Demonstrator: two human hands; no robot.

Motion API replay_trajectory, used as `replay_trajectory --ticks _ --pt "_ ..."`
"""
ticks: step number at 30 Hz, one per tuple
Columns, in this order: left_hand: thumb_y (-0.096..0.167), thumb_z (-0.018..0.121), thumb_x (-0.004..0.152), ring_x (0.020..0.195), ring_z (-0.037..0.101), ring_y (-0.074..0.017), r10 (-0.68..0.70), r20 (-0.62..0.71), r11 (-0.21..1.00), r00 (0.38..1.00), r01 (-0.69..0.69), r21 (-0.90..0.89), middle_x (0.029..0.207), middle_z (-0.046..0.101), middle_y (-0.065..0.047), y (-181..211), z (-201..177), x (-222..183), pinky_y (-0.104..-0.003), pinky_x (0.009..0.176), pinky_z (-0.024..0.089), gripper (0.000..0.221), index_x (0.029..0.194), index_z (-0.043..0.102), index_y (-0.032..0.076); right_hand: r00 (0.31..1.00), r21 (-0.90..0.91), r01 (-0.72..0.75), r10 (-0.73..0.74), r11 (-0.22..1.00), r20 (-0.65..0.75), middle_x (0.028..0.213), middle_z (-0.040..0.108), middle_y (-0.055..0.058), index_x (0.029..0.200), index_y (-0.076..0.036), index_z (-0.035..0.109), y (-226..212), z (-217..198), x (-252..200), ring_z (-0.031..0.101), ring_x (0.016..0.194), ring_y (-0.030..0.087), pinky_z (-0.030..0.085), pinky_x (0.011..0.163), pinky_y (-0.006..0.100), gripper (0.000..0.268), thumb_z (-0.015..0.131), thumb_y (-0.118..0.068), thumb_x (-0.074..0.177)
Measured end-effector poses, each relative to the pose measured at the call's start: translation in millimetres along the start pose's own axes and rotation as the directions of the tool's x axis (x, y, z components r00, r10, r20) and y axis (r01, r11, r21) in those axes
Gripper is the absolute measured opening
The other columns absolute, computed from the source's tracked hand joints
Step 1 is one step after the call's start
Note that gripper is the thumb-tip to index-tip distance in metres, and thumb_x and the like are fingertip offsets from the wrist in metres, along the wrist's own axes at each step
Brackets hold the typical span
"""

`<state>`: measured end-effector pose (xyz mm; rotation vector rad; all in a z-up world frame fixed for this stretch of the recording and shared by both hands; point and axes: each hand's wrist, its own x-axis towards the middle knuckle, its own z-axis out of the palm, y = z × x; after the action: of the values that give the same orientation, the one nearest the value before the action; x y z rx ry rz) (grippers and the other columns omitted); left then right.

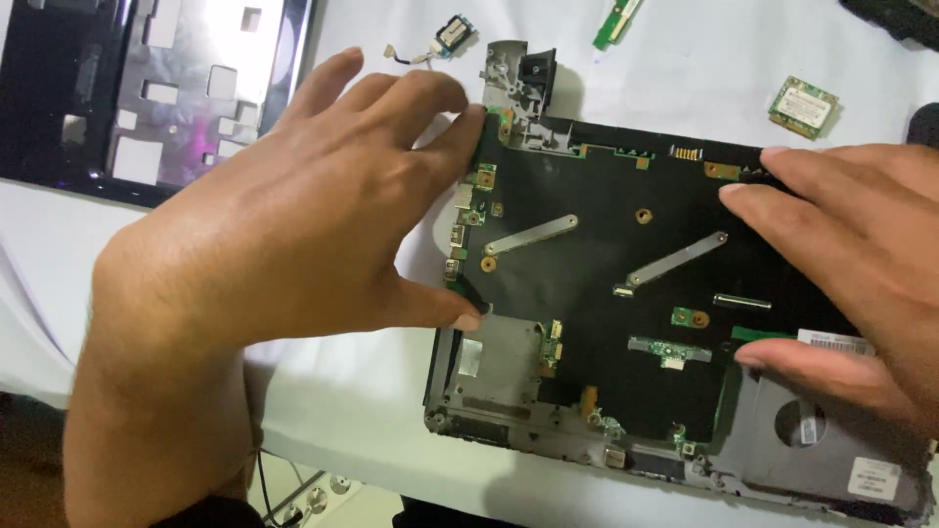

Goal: Cleaning and assembling internal laptop components such as the motherboard and Wi-Fi card on a workbench.

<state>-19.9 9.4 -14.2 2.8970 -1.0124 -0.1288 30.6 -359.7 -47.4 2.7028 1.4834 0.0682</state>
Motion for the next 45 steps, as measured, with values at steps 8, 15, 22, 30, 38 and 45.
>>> replay_trajectory --ticks 8,15,22,30,38,45 --pt "0.094 0.086 0.066 0.094 0.061 -0.0393 -0.152 0.139 0.988 0.979 0.152 0.007 0.107 0.062 -0.015 1.7 -4.1 0.3 -0.053 0.093 0.046 0.098 0.107 0.068 0.008 0.999 -0.111 0.036 -0.036 0.993 -0.002 0.141 0.063 0.016 0.146 -0.012 0.056 3.1 6.5 0.8 0.065 0.125 0.036 0.053 0.111 0.045 0.11 0.071 -0.073 0.056" --pt "0.093 0.088 0.065 0.104 0.059 -0.0379 -0.221 0.251 0.969 0.942 0.242 -0.053 0.113 0.06 -0.013 2.9 -5.4 3.3 -0.053 0.095 0.048 0.096 0.11 0.068 0.01 0.998 -0.279 0.04 -0.027 0.959 0.05 0.15 0.057 0.012 0.153 -0.02 0.048 0.9 5.7 -2.9 0.06 0.137 0.033 0.054 0.114 0.048 0.121 0.062 -0.086 0.052" --pt "0.093 0.088 0.065 0.105 0.058 -0.0396 -0.21 0.23 0.972 0.95 0.227 -0.051 0.116 0.06 -0.015 2.1 -3.1 3.5 -0.054 0.095 0.047 0.097 0.113 0.068 0.01 0.998 -0.282 0.053 -0.046 0.958 0.031 0.149 0.06 0.01 0.153 -0.024 0.049 0.4 4.0 -3.3 0.062 0.134 0.03 0.057 0.106 0.043 0.116 0.063 -0.084 0.055" --pt "0.091 0.091 0.062 0.105 0.058 -0.0397 -0.22 0.236 0.97 0.946 0.239 -0.054 0.112 0.061 -0.013 3.0 -2.3 4.2 -0.052 0.095 0.048 0.096 0.108 0.068 0.01 0.998 -0.256 0.047 -0.032 0.966 0.063 0.153 0.054 0.011 0.153 -0.025 0.044 -6.2 0.9 0.0 0.056 0.14 0.031 0.054 0.1 0.046 0.113 0.068 -0.077 0.055" --pt "0.095 0.089 0.06 0.099 0.058 -0.0389 -0.208 0.215 0.975 0.954 0.221 -0.036 0.106 0.061 -0.012 2.7 -0.9 4.2 -0.05 0.092 0.048 0.098 0.103 0.067 0.009 0.997 -0.252 0.066 -0.052 0.966 0.063 0.147 0.056 0.009 0.152 -0.025 0.045 -3.3 -0.3 1.5 0.06 0.133 0.031 0.055 0.1 0.048 0.115 0.071 -0.076 0.052" --pt "0.094 0.089 0.061 0.104 0.056 -0.0383 -0.249 0.268 0.964 0.931 0.265 -0.027 0.109 0.062 -0.013 6.7 -5.2 6.1 -0.051 0.095 0.047 0.097 0.105 0.068 0.01 0.995 -0.248 0.091 -0.08 0.964 0.055 0.144 0.055 0.012 0.152 -0.024 0.045 -4.8 5.1 0.2 0.059 0.134 0.031 0.056 0.097 0.046 0.116 0.074 -0.068 0.049"
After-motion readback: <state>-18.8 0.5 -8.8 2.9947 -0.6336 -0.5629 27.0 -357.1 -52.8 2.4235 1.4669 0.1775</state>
